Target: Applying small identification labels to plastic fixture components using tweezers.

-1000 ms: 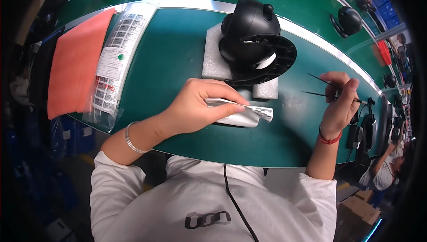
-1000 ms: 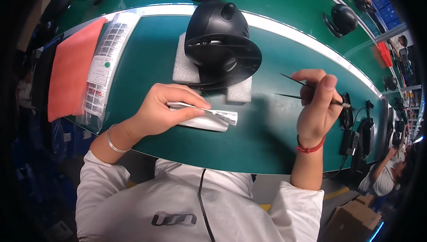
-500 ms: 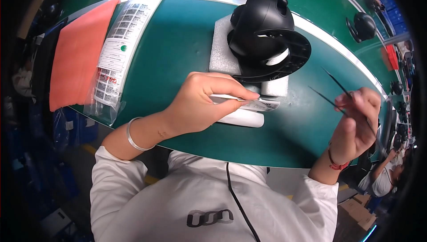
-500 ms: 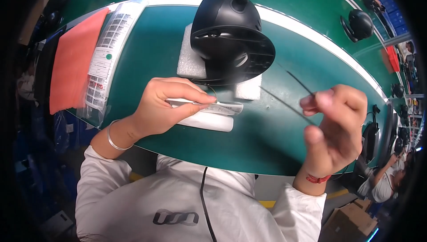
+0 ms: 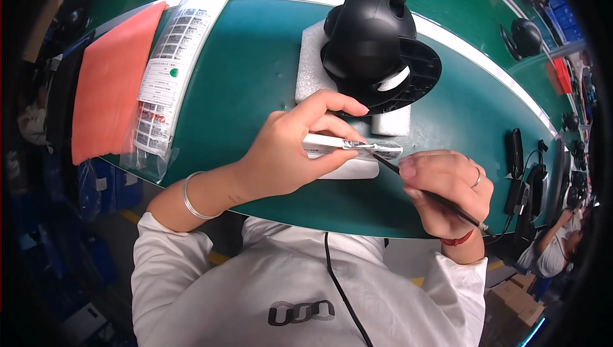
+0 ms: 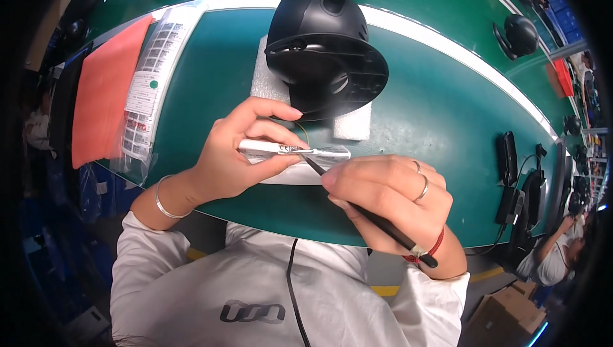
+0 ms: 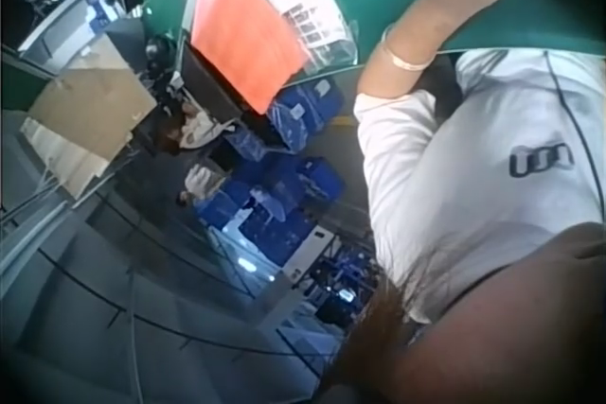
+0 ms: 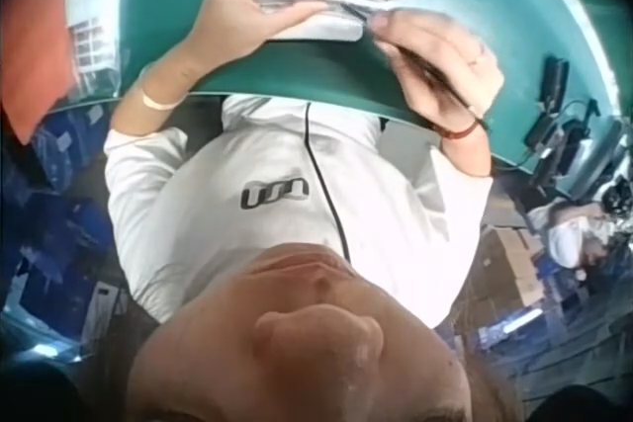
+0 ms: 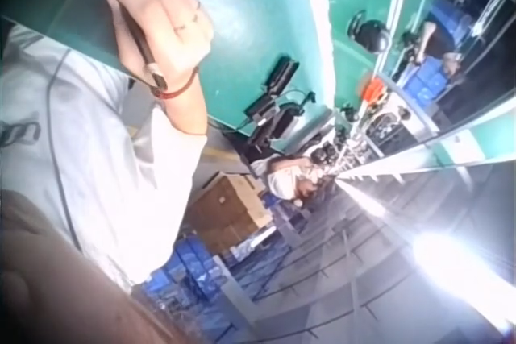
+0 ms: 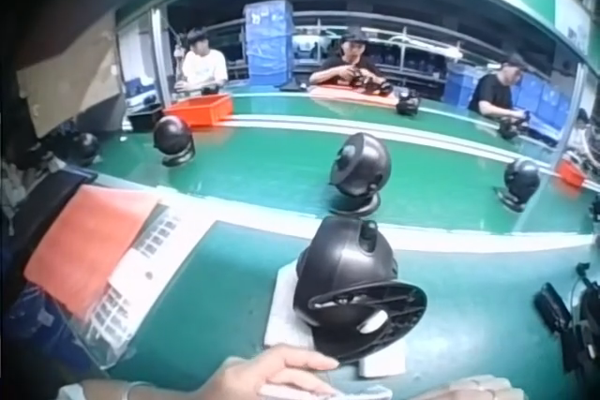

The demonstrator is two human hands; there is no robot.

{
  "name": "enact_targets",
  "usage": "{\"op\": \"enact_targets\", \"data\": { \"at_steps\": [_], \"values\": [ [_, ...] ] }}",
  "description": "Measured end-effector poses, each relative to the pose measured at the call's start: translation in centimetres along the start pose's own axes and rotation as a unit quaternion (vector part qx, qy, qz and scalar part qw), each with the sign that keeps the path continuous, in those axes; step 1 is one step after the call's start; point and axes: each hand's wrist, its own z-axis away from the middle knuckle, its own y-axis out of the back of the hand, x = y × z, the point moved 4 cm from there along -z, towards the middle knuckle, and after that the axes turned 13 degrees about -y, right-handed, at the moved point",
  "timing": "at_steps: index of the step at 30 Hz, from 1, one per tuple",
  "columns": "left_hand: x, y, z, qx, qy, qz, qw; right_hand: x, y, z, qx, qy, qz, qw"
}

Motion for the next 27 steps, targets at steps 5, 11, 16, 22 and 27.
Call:
{"op": "enact_targets", "data": {
  "at_steps": [5, 11, 16, 22, 27],
  "values": [
    [0.4, 0.0, 0.0, 0.005, -0.048, -0.048, 0.998, 0.0, 0.1, 0.1, 0.009, 0.010, 0.002, 1.000],
    [0.5, 1.0, 0.0, 0.002, 0.016, -0.073, 0.997, 0.2, 0.5, 0.1, 0.031, 0.025, -0.018, 0.999],
    [0.4, 0.7, -0.1, -0.003, 0.026, -0.064, 0.998, 0.3, 0.8, 0.0, 0.031, 0.025, -0.025, 0.999],
    [0.6, 0.7, -0.3, -0.048, 0.003, -0.047, 0.998, 0.5, 1.4, 0.1, 0.069, 0.038, -0.007, 0.997],
    [0.4, 1.5, -0.5, -0.095, 0.101, -0.024, 0.990, 0.6, 1.6, 0.6, 0.058, 0.081, 0.038, 0.994]
  ]
}}
